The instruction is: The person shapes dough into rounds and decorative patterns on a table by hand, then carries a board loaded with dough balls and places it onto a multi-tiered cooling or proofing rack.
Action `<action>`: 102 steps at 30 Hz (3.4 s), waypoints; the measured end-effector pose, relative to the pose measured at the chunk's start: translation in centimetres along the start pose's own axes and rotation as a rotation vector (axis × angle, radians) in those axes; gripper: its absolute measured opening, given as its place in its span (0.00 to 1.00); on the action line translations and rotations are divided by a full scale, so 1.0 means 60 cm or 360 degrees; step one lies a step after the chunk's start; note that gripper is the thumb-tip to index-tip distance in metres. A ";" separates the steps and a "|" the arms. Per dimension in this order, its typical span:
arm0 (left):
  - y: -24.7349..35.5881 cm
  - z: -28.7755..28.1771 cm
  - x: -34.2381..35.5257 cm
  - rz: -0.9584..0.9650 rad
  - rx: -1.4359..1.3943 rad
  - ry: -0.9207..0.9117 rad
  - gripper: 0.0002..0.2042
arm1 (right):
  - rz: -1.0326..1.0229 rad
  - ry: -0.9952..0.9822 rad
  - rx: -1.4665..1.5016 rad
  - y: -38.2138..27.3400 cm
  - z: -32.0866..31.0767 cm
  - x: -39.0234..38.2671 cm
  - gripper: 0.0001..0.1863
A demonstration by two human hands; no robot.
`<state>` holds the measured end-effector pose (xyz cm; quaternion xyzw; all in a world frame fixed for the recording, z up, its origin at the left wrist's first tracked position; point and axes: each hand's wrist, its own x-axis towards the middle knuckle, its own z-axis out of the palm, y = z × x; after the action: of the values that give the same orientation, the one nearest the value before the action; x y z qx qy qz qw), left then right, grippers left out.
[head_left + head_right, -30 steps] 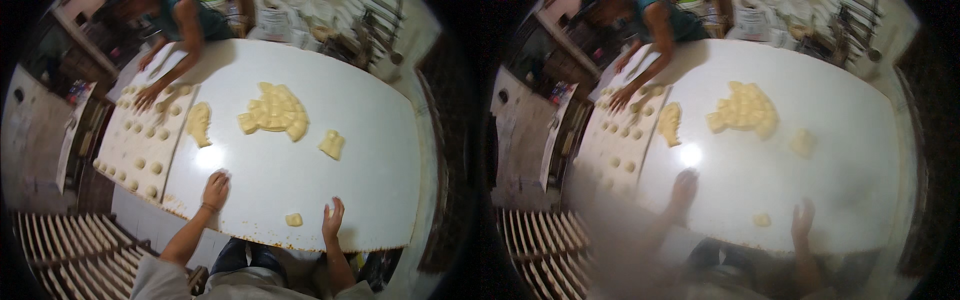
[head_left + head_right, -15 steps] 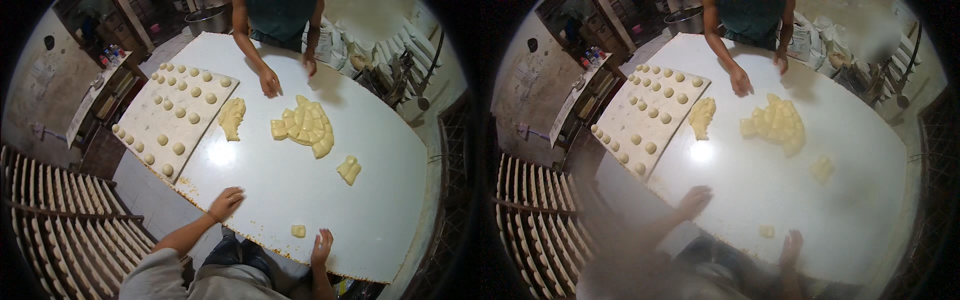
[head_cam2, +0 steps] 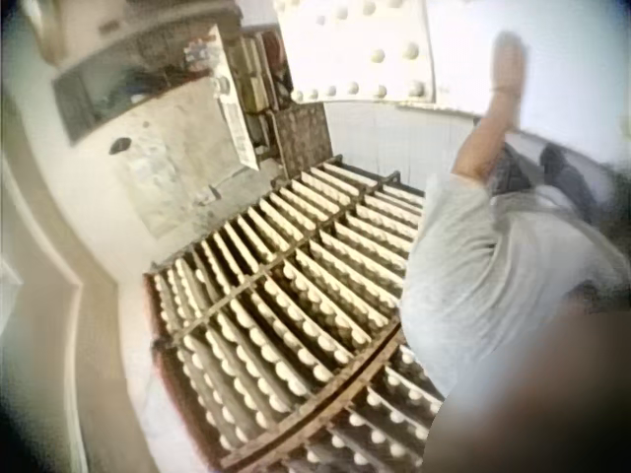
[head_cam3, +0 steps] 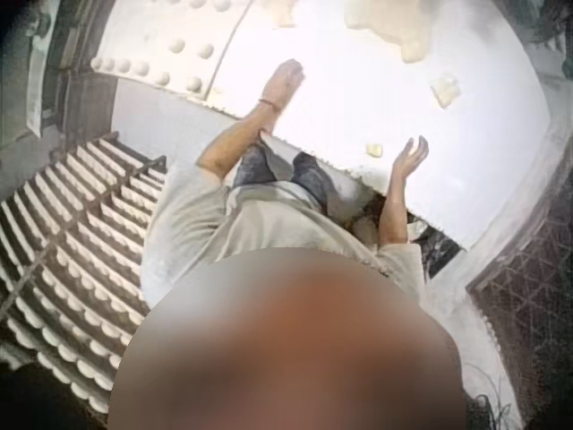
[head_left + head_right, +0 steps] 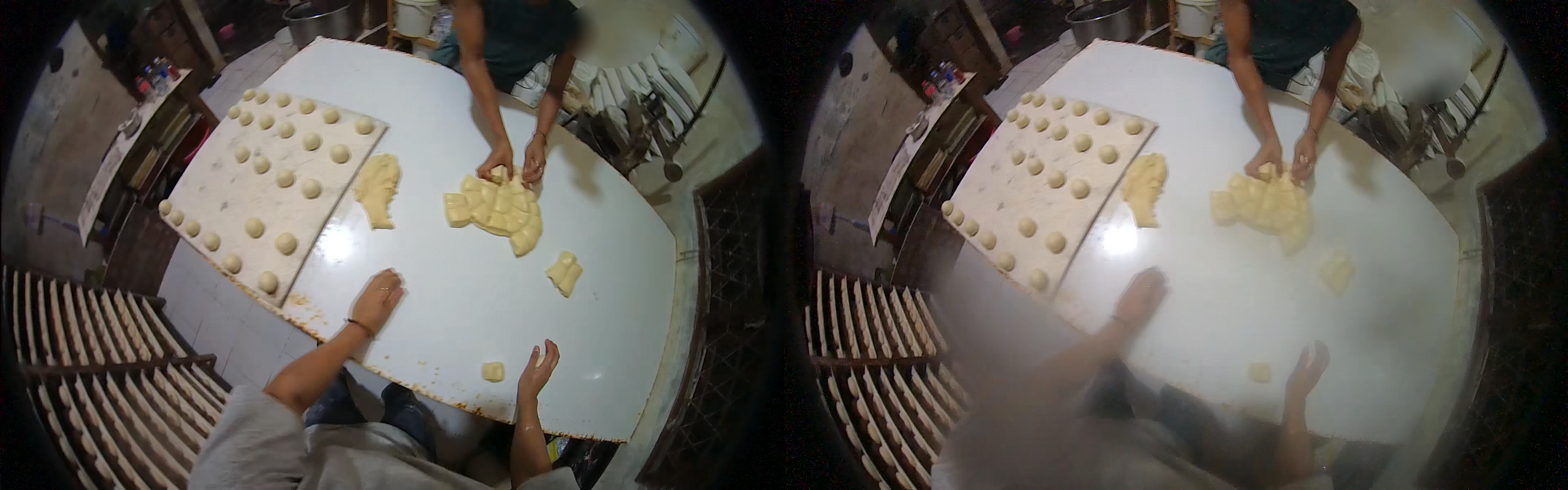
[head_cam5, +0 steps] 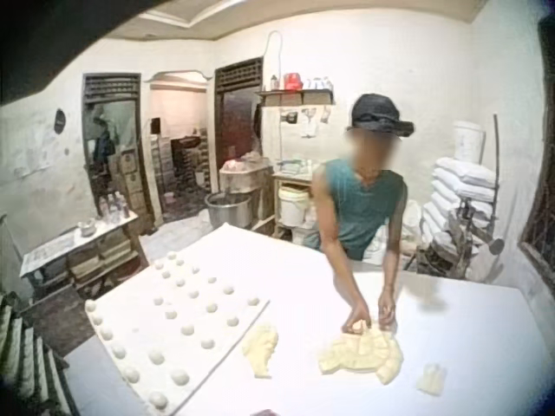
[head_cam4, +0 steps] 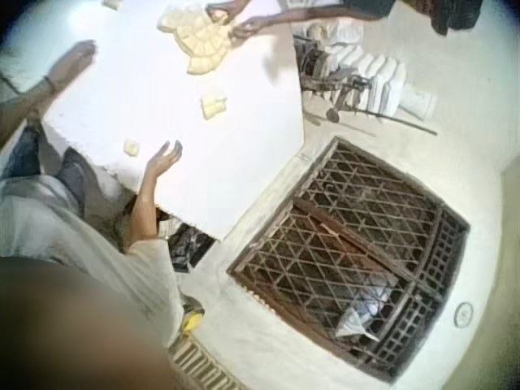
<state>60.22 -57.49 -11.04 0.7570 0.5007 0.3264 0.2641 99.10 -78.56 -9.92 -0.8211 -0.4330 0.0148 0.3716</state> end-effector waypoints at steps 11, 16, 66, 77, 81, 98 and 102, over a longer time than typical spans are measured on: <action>-0.103 -0.204 -0.043 -0.1427 -0.2097 -0.0483 0.20 | 0.1294 0.0040 0.0867 -0.123 -0.020 -0.113 0.16; -0.256 -0.538 0.170 -0.0509 -0.0641 0.0165 0.24 | 0.0801 -0.0579 0.0641 -0.448 0.154 -0.046 0.30; 0.238 0.274 0.300 0.0173 0.0241 -0.0239 0.33 | 0.0559 -0.0219 0.0014 0.166 0.220 0.392 0.21; 0.344 0.355 0.186 -0.1310 -0.1778 -0.1329 0.28 | 0.1445 -0.0448 0.1470 -0.020 0.031 0.101 0.25; 0.311 0.246 0.107 -0.1365 -0.1981 -0.1104 0.27 | 0.1282 -0.0633 0.1558 -0.075 0.058 0.087 0.23; 0.126 0.008 -0.013 -0.0643 -0.0723 -0.1115 0.25 | 0.0604 -0.1228 0.1012 -0.189 0.133 -0.030 0.24; -0.085 -0.054 -0.065 -0.0047 0.0016 -0.0970 0.16 | 0.0177 -0.0700 0.0253 -0.098 0.095 -0.107 0.20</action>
<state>53.68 -59.04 -13.54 0.8139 0.4110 0.0779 0.4032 89.00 -77.77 -12.30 -0.7889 -0.4551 0.2478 0.3305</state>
